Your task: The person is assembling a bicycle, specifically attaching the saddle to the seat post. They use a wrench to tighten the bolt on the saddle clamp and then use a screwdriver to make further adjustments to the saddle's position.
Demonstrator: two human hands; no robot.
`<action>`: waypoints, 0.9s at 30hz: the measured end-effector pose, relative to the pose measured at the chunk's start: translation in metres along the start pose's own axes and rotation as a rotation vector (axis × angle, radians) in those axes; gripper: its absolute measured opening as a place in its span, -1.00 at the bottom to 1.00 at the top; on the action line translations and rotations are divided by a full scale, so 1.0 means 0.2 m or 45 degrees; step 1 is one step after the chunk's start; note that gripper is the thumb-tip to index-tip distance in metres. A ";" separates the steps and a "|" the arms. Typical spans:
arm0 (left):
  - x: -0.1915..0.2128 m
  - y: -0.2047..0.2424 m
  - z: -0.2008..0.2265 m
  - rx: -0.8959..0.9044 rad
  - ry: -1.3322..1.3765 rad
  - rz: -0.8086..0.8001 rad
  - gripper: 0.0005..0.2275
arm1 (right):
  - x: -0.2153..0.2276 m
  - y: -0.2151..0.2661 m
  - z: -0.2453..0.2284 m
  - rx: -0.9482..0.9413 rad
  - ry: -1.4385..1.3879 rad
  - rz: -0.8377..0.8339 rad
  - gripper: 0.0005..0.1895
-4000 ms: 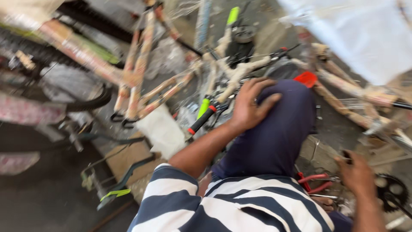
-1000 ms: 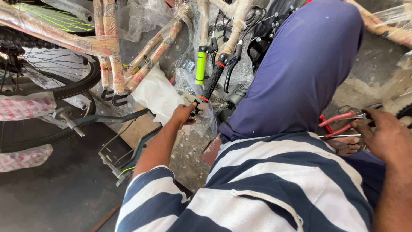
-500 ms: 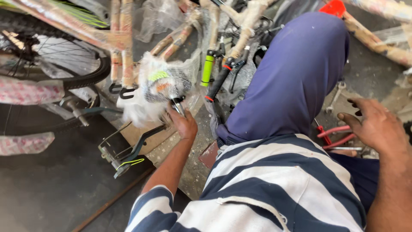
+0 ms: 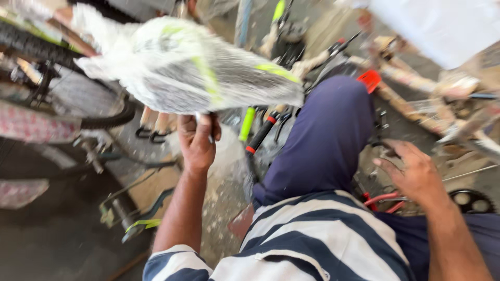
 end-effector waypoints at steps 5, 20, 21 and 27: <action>-0.60 -0.20 -0.08 -0.053 -0.175 -0.528 -0.62 | 0.69 0.01 -0.65 0.580 -0.139 0.680 -0.09; -1.69 0.00 -0.55 0.131 -0.274 -0.922 -0.66 | 0.95 0.00 -0.61 0.658 0.558 1.134 -0.74; -1.70 0.02 -0.54 0.054 -0.191 -0.936 -0.66 | 0.92 -0.05 -0.62 0.643 0.678 1.089 -0.77; -1.70 0.08 -0.52 0.022 -0.397 -0.836 -0.65 | 0.90 -0.16 -0.65 0.461 0.984 0.949 -0.69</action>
Point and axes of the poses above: each hand's wrist, its own y-axis away from the middle knuckle, its own x-axis out of the back of the hand, z = x × y, the point moved 5 cm from there along -y, towards the middle knuckle, and after that the axes turned 3 degrees about y, right-handed, at the moved point
